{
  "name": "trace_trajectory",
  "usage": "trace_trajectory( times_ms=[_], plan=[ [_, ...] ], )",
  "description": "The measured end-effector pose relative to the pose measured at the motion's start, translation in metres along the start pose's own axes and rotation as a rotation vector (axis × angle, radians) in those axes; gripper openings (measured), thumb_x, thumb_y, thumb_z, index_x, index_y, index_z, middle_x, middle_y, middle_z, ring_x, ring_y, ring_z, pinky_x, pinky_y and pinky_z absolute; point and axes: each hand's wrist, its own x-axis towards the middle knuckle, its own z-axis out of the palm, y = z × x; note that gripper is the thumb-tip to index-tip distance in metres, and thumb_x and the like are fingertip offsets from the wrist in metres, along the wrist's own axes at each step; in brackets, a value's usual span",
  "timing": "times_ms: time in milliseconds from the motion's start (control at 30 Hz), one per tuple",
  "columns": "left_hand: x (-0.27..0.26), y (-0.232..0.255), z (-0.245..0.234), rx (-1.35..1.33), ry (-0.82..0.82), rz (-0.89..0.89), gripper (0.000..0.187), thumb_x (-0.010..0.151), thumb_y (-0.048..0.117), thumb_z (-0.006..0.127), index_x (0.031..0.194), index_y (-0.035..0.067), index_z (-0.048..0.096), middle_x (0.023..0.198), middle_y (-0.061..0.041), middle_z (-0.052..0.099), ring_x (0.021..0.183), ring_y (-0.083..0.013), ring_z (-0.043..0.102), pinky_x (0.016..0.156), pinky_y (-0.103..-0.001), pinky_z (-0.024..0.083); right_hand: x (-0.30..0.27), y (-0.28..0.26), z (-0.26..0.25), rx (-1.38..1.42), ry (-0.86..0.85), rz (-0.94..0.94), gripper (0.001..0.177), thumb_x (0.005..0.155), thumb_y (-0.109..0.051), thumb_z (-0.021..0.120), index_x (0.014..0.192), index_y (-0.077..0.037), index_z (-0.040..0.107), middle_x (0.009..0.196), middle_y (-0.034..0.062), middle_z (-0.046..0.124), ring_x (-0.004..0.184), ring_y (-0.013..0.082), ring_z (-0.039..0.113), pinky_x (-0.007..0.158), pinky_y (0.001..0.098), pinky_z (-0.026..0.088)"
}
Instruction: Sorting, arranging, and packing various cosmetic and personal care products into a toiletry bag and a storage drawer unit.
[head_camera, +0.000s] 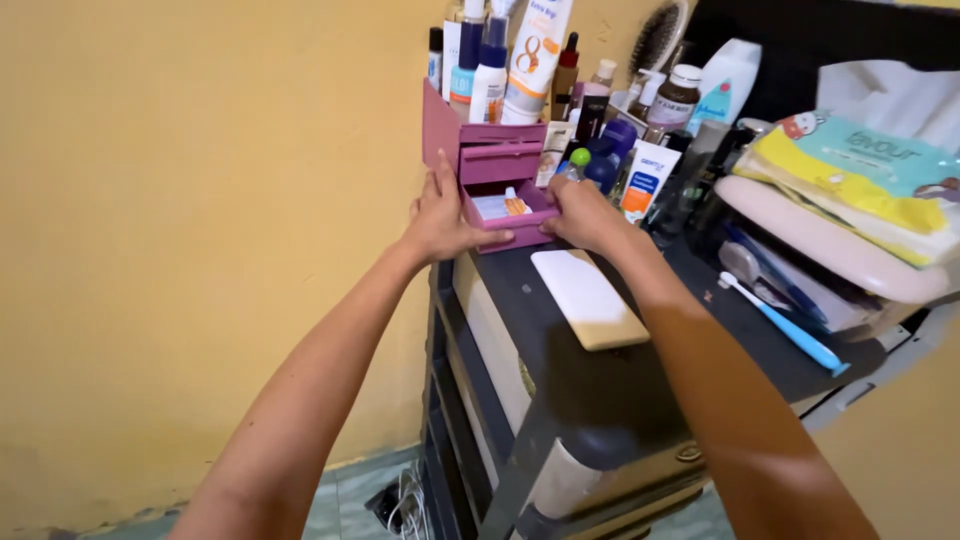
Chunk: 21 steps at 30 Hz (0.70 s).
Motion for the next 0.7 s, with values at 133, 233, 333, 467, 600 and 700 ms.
trace_trajectory(
  times_ms=[133, 233, 333, 467, 600, 700],
  plan=[
    [0.022, -0.026, 0.015, -0.108, 0.061, 0.081, 0.161, 0.061, 0.067, 0.095, 0.149, -0.014, -0.013, 0.157, -0.041, 0.021, 0.147, -0.0489, 0.029, 0.117, -0.05, 0.027, 0.014, -0.013, 0.005, -0.08, 0.023, 0.037, 0.053, 0.079, -0.024, 0.083, 0.117, 0.005, 0.06, 0.098, 0.0296, 0.071, 0.097, 0.0457, 0.069, 0.083, 0.0507, 0.055],
    [0.025, -0.028, 0.016, -0.252, 0.088, 0.03, 0.154, 0.065, 0.057, 0.09, 0.153, -0.016, -0.013, 0.152, -0.033, 0.038, 0.138, -0.0427, 0.047, 0.115, -0.041, 0.039, 0.03, -0.015, 0.021, -0.21, 0.071, 0.069, 0.065, 0.083, -0.028, 0.081, 0.13, 0.007, 0.053, 0.093, 0.0298, 0.07, 0.09, 0.0466, 0.069, 0.077, 0.0519, 0.056],
    [0.03, -0.025, 0.019, -0.198, 0.175, -0.051, 0.135, 0.07, 0.047, 0.092, 0.155, -0.013, 0.007, 0.141, -0.03, 0.047, 0.125, -0.0431, 0.056, 0.104, -0.044, 0.047, 0.047, -0.001, 0.043, -0.335, 0.104, 0.062, 0.058, 0.09, -0.036, 0.074, 0.125, 0.008, 0.057, 0.089, 0.0267, 0.072, 0.085, 0.0439, 0.071, 0.073, 0.0511, 0.058],
    [0.037, -0.028, 0.028, -0.158, 0.282, -0.079, 0.112, 0.072, 0.041, 0.091, 0.152, -0.007, 0.03, 0.128, -0.025, 0.052, 0.11, -0.0413, 0.062, 0.095, -0.046, 0.053, 0.067, 0.012, 0.062, -0.415, 0.07, -0.03, 0.041, 0.101, -0.039, 0.062, 0.101, 0.001, 0.072, 0.091, 0.0246, 0.073, 0.084, 0.0417, 0.073, 0.073, 0.0518, 0.058],
    [0.038, -0.029, 0.033, -0.185, 0.306, -0.051, 0.111, 0.072, 0.039, 0.091, 0.154, -0.006, 0.03, 0.127, -0.025, 0.052, 0.108, -0.0424, 0.062, 0.093, -0.047, 0.053, 0.071, 0.009, 0.065, -0.35, 0.014, -0.087, 0.037, 0.101, -0.034, 0.06, 0.094, -0.001, 0.074, 0.089, 0.0264, 0.073, 0.086, 0.043, 0.072, 0.076, 0.0537, 0.057],
    [0.046, -0.042, 0.044, -0.121, 0.438, 0.086, 0.121, 0.065, 0.038, 0.094, 0.151, -0.012, 0.024, 0.125, -0.031, 0.047, 0.109, -0.0483, 0.057, 0.092, -0.049, 0.051, 0.064, 0.007, 0.041, -0.348, 0.077, -0.174, 0.03, 0.088, -0.029, 0.068, 0.091, 0.0, 0.075, 0.094, 0.0312, 0.068, 0.08, 0.0457, 0.07, 0.073, 0.0542, 0.056]
  ],
)
